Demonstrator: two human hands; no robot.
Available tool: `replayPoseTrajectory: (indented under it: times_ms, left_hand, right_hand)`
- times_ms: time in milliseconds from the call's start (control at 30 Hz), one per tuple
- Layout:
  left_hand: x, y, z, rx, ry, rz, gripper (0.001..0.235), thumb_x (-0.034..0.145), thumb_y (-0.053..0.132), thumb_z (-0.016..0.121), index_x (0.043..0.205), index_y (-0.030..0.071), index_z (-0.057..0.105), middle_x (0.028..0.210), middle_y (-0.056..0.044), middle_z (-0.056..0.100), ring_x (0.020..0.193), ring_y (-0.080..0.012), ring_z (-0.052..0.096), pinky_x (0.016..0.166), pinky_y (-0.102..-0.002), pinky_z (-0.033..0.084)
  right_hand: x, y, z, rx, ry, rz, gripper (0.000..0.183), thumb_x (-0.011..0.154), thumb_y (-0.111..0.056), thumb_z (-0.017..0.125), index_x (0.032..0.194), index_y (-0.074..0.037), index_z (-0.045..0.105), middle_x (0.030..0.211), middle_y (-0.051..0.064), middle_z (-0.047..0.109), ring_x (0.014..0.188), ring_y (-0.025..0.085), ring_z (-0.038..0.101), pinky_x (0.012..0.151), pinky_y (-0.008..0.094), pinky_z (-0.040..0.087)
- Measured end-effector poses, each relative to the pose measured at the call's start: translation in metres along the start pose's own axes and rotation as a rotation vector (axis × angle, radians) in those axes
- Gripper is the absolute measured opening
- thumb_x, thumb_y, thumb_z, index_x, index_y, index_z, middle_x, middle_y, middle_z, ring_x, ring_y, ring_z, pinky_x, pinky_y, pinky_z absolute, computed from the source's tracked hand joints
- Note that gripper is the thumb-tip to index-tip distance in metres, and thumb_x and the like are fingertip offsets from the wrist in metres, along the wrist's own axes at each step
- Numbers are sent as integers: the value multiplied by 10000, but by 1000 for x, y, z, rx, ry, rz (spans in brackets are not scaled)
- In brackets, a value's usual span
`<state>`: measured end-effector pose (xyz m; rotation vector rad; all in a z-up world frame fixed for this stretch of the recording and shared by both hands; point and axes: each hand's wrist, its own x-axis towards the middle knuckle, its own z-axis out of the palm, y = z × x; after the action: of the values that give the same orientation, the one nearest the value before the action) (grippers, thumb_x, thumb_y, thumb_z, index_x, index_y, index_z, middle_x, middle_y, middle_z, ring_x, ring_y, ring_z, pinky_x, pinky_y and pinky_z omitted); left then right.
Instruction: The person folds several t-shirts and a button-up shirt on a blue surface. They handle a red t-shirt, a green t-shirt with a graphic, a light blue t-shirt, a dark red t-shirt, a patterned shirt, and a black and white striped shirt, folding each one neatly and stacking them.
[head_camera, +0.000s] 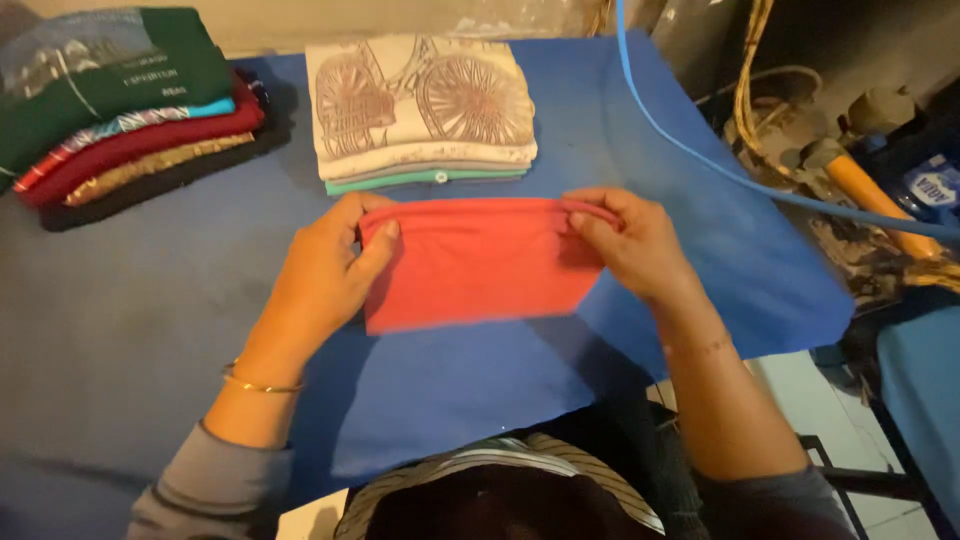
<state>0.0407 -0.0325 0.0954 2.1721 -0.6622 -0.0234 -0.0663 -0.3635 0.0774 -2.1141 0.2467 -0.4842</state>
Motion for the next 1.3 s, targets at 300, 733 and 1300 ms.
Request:
replayPoseTrajectory:
  times_ms: [300, 733, 1300]
  left_hand:
    - [-20, -82, 80, -170, -95, -103, 142, 989, 215, 612, 1087, 136, 677, 1072, -201, 735, 1113, -431, 684, 945, -506, 550]
    - [62, -22, 12, -78, 352, 281, 458, 1003, 22, 510, 1447, 83, 602, 1122, -236, 541, 1118, -511, 563, 998, -498, 472]
    - [244, -129, 48, -51, 301, -15, 441, 993, 198, 450, 1383, 140, 646, 1266, -170, 644, 1209, -318, 613, 1069, -404, 430]
  right_hand:
    - [-28, 28, 62, -174, -252, 100, 721, 927, -216, 703, 1585, -189, 411, 1542, 251, 481, 1433, 446, 423, 1197, 565, 351]
    - [107, -17, 57, -119, 159, -351, 187, 1037, -128, 635, 1178, -55, 734, 1082, 203, 748, 1094, 421, 687, 930, 501, 563]
    - [308, 121, 127, -277, 129, -460, 374, 1073, -376, 440, 1209, -178, 727, 1217, 42, 752, 1132, 219, 696, 1011, 310, 484]
